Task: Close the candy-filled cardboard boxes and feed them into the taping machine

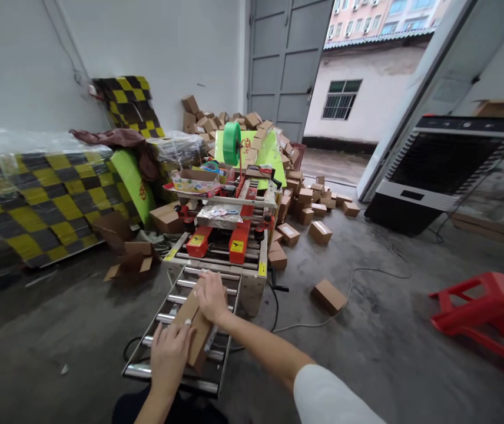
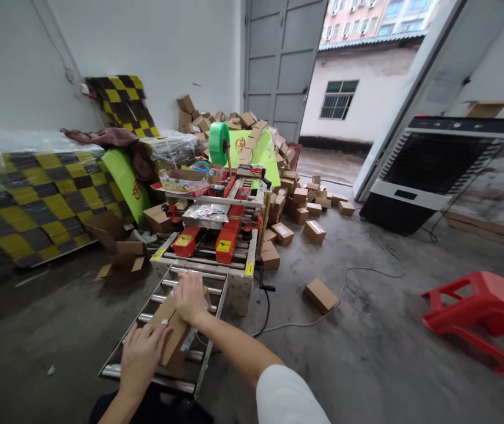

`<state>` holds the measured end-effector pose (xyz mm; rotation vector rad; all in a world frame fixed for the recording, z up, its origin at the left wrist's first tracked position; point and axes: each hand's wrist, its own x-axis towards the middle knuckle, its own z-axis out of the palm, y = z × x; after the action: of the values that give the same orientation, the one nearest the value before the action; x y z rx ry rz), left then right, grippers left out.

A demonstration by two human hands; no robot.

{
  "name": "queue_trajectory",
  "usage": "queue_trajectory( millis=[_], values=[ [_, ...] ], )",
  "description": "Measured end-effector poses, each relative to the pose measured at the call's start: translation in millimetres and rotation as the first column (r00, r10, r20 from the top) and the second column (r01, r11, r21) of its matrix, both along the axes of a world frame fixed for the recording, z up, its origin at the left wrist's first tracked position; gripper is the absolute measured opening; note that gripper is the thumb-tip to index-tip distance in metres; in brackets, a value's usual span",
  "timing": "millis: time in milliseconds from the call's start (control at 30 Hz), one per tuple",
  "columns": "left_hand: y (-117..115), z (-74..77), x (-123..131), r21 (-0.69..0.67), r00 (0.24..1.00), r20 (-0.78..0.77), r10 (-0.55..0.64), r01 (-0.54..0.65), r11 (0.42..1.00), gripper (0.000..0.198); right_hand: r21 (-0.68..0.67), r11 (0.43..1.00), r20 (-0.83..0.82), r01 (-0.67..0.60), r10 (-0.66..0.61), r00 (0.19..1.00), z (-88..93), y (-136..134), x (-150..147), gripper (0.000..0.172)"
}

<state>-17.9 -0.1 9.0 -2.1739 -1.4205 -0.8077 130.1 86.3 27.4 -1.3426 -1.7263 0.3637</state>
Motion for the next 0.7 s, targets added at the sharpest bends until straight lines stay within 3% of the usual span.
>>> queue_trajectory(
  millis=[100, 233, 300, 400, 533, 633, 700],
  values=[
    [4.6, -0.1, 3.3, -0.02, 0.995, 0.097, 0.031, -0.029, 0.999, 0.042, -0.06, 0.998, 0.207, -0.026, 0.037, 0.978, 5.7, 4.8, -2.1, 0.038],
    [-2.1, -2.9, 21.7, -0.034, 0.983, 0.145, 0.109, -0.105, 0.994, 0.038, -0.137, 0.983, 0.519, -0.12, 0.175, 0.837, 15.2, 19.4, 0.4, 0.045],
    [-12.9, -3.8, 34.5, -0.068, 0.983, 0.147, 0.108, -0.099, 0.993, 0.035, -0.178, 0.969, 0.567, -0.171, 0.243, 0.787, 20.0, 26.5, 3.8, 0.047],
    [-30.3, -2.3, 50.5, -0.18, 0.979, 0.158, 0.131, -0.102, 0.978, 0.036, -0.209, 0.966, 0.543, -0.155, 0.246, 0.803, 21.7, 28.0, 8.5, 0.062],
    [-38.5, 2.1, 54.5, -0.348, 0.956, 0.235, 0.177, -0.087, 0.933, 0.038, -0.264, 0.962, 0.517, -0.071, 0.203, 0.831, 11.0, -0.1, 15.9, 0.07],
    [-37.4, 4.2, 45.4, -0.401, 0.915, 0.375, 0.148, 0.016, 0.916, 0.039, -0.346, 0.913, 0.466, -0.217, 0.368, 0.805, 1.2, -41.6, 26.2, 0.069],
    [-36.3, 4.1, 36.5, -0.407, 0.853, 0.51, 0.11, 0.127, 0.904, 0.041, -0.342, 0.892, 0.448, -0.297, 0.432, 0.783, -2.7, -68.2, 31.5, 0.08]
  ],
)
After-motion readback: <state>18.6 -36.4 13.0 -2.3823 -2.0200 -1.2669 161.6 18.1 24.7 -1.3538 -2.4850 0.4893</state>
